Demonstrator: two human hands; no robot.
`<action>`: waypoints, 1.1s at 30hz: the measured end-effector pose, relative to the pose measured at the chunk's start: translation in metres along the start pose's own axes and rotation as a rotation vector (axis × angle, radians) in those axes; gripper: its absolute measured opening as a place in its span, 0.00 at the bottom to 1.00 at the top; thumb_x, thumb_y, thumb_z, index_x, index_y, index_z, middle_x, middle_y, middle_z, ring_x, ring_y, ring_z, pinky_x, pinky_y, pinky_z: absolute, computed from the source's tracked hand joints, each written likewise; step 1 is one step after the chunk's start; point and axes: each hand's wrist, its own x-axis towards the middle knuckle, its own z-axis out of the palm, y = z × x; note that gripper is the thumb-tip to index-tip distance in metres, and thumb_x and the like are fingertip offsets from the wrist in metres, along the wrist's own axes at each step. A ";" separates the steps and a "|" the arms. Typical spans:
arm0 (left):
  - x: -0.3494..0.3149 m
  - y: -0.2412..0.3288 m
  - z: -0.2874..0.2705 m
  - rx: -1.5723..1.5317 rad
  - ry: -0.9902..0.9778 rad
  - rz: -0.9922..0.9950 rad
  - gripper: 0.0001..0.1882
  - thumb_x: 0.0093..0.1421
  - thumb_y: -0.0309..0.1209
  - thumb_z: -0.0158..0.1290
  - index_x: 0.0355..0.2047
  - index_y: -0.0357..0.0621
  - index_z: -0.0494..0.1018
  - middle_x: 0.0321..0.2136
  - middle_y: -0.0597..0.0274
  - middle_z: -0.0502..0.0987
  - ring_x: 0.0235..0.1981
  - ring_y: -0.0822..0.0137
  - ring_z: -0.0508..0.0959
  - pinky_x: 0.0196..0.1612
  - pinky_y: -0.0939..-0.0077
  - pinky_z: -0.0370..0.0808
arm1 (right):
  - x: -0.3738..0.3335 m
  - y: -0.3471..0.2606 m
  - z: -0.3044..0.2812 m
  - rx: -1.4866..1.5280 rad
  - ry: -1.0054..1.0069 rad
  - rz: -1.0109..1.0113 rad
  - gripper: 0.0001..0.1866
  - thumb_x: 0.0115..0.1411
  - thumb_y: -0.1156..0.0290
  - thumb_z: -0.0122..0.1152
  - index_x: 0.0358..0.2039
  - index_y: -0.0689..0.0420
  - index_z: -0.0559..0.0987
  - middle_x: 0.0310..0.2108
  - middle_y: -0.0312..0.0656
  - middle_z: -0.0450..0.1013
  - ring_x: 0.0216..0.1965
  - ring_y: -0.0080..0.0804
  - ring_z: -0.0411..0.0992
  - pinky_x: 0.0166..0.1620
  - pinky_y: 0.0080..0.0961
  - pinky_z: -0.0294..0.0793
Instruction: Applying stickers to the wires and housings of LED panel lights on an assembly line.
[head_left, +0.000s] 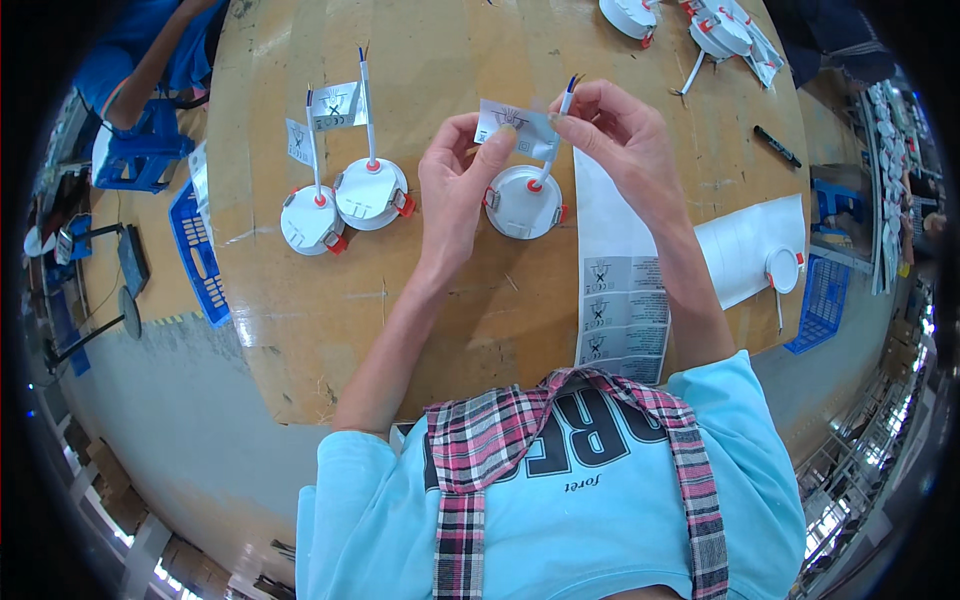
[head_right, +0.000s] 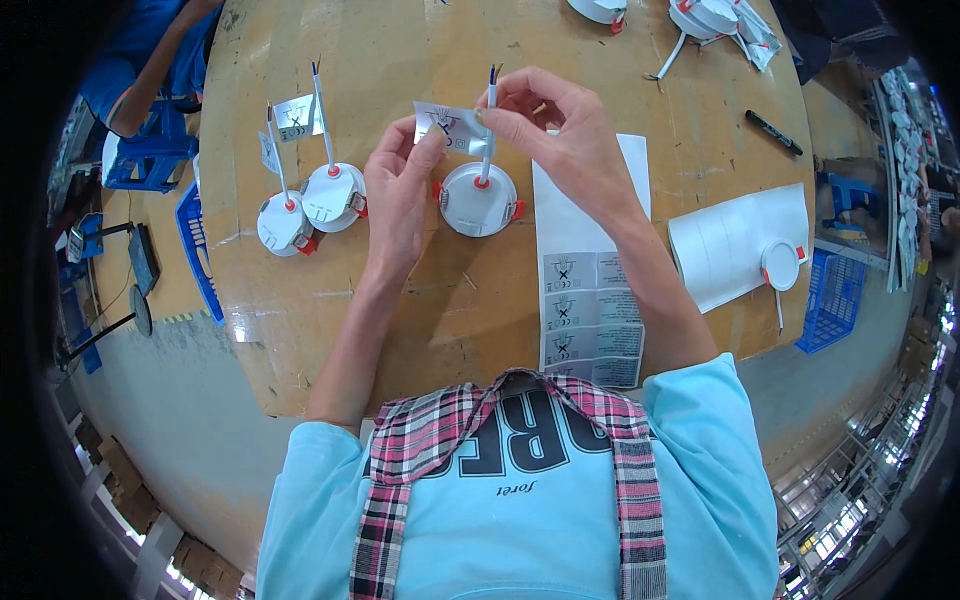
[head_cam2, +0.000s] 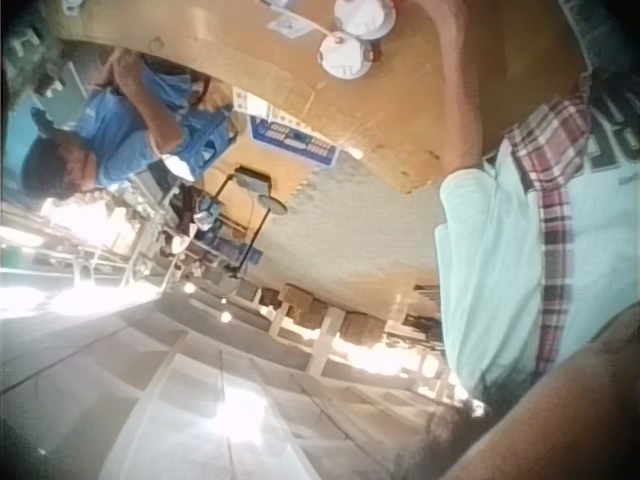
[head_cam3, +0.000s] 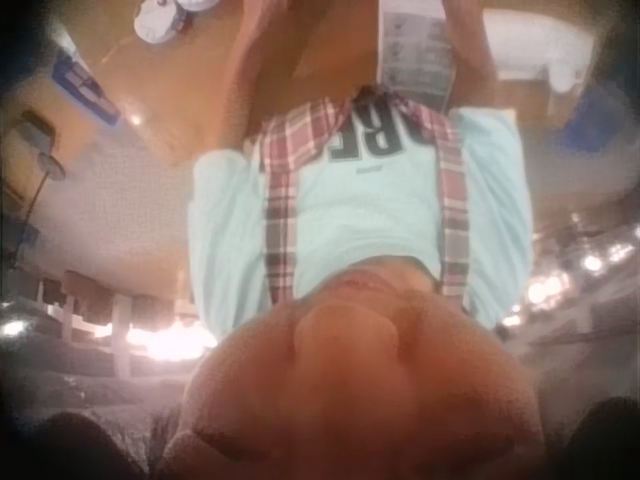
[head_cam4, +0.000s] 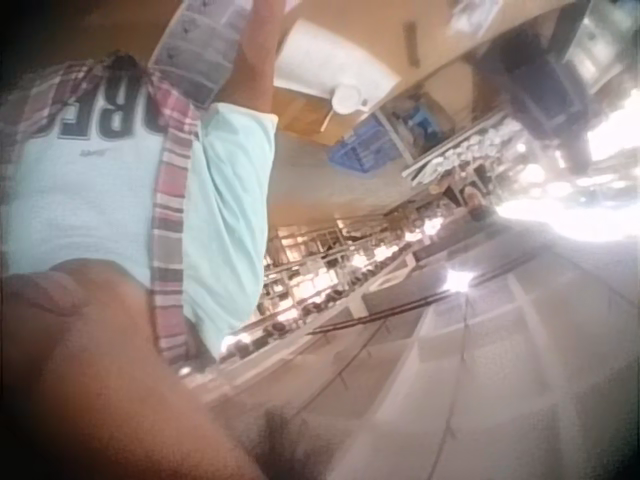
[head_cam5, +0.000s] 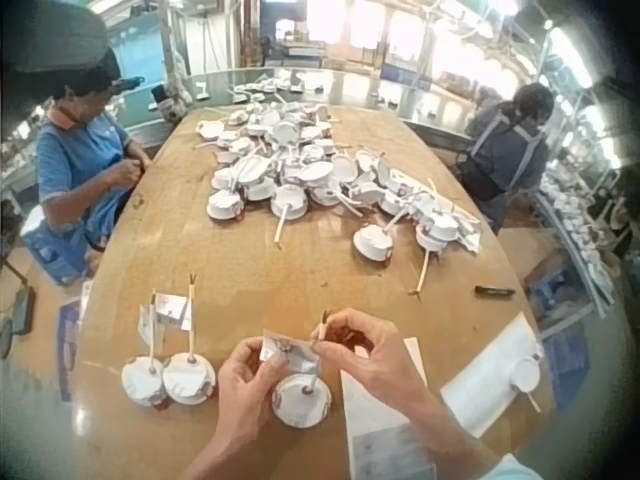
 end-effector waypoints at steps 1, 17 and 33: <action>0.002 -0.002 -0.001 -0.005 0.004 0.002 0.19 0.60 0.39 0.58 0.42 0.36 0.71 0.35 0.64 0.76 0.33 0.79 0.72 0.35 0.83 0.70 | -0.001 -0.001 0.001 -0.048 0.006 -0.005 0.08 0.57 0.68 0.64 0.34 0.58 0.79 0.27 0.32 0.74 0.30 0.17 0.68 0.35 0.16 0.66; 0.003 -0.005 -0.006 -0.016 0.025 0.010 0.08 0.61 0.31 0.57 0.33 0.37 0.77 0.30 0.69 0.75 0.31 0.81 0.71 0.37 0.85 0.67 | -0.010 -0.002 0.013 -0.017 0.118 -0.027 0.07 0.58 0.73 0.61 0.34 0.61 0.73 0.33 0.37 0.74 0.34 0.22 0.72 0.42 0.21 0.71; -0.001 0.012 -0.002 0.054 0.036 0.055 0.09 0.58 0.30 0.60 0.30 0.36 0.75 0.29 0.70 0.72 0.26 0.83 0.70 0.26 0.88 0.65 | -0.004 0.000 0.006 0.012 0.090 -0.085 0.06 0.59 0.75 0.60 0.35 0.62 0.73 0.37 0.38 0.71 0.36 0.22 0.71 0.42 0.21 0.71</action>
